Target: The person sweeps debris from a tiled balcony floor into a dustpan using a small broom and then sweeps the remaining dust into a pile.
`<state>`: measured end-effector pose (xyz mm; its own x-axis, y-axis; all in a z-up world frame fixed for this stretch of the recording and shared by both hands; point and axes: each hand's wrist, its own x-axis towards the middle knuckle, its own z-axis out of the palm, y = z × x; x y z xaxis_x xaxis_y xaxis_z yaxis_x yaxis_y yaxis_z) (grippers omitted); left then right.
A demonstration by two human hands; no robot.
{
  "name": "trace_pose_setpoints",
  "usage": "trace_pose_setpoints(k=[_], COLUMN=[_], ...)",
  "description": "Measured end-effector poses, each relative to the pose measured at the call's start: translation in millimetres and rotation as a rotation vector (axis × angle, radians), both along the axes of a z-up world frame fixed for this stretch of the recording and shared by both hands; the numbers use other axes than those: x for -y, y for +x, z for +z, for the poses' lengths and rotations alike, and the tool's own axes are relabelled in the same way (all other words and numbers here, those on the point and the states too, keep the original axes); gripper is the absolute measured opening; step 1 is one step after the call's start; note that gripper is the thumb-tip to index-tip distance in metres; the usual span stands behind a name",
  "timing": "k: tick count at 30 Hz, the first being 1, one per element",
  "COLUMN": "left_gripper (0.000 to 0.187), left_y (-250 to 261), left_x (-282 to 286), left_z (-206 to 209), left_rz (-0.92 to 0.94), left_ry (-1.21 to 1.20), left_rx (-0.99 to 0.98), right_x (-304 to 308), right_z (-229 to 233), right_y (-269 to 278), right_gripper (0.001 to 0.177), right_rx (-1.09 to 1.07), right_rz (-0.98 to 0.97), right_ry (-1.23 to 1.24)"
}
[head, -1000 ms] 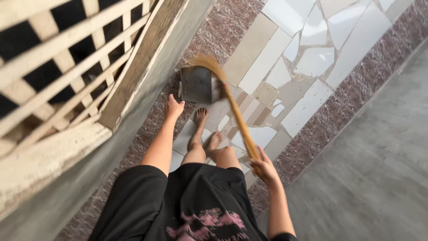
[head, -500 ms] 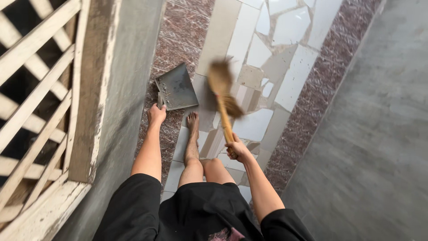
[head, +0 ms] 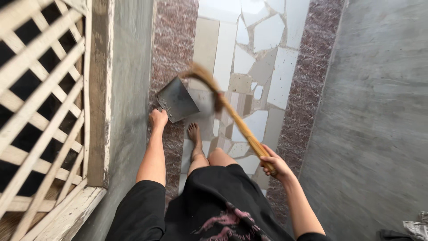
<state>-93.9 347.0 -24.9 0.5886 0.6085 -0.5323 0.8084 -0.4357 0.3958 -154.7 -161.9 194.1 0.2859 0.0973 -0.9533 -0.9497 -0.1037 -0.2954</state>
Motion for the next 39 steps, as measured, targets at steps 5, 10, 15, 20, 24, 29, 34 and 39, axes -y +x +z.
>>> trace_pose_setpoints(k=[5,10,15,20,24,29,34,39], left_gripper=[0.042,0.048,0.04,0.042,0.044,0.039,0.042,0.04], left_y=[38.4,102.8,174.5,234.5,256.8,352.4,426.3,496.8], left_x=[8.7,18.8,40.2,70.6,83.8,116.2,132.7,147.9], left_z=[29.7,53.9,78.1,80.7,77.2,62.6,69.1,59.1], left_rz=[0.01,0.008,0.013,-0.027,-0.031,-0.005,-0.143,-0.067], left_ry=[-0.006,-0.102,-0.184,-0.166,-0.139,-0.109,0.079,0.004], left_rx=[0.056,-0.024,0.131,0.147,0.154,0.234,0.159,0.135], right_x=[27.9,59.2,74.8,85.5,80.2,103.7,137.7,155.3], right_z=[-25.2,-46.3,-50.2,-59.4,-88.2,-123.0,-112.5,-99.2], right_y=[11.3,25.0,53.8,108.6,177.0,284.7,336.5,375.6], right_gripper=[0.084,0.082,0.065,0.053,0.044,0.05,0.058,0.065], right_rx=[0.105,0.121,0.155,0.157,0.148,0.113,0.047,0.169], right_rz=[-0.232,-0.377,-0.501,-0.769,-0.796,-0.765,-0.766,-0.564], right_ry=[-0.073,-0.142,-0.097,-0.033,0.03,0.092,0.162,0.043])
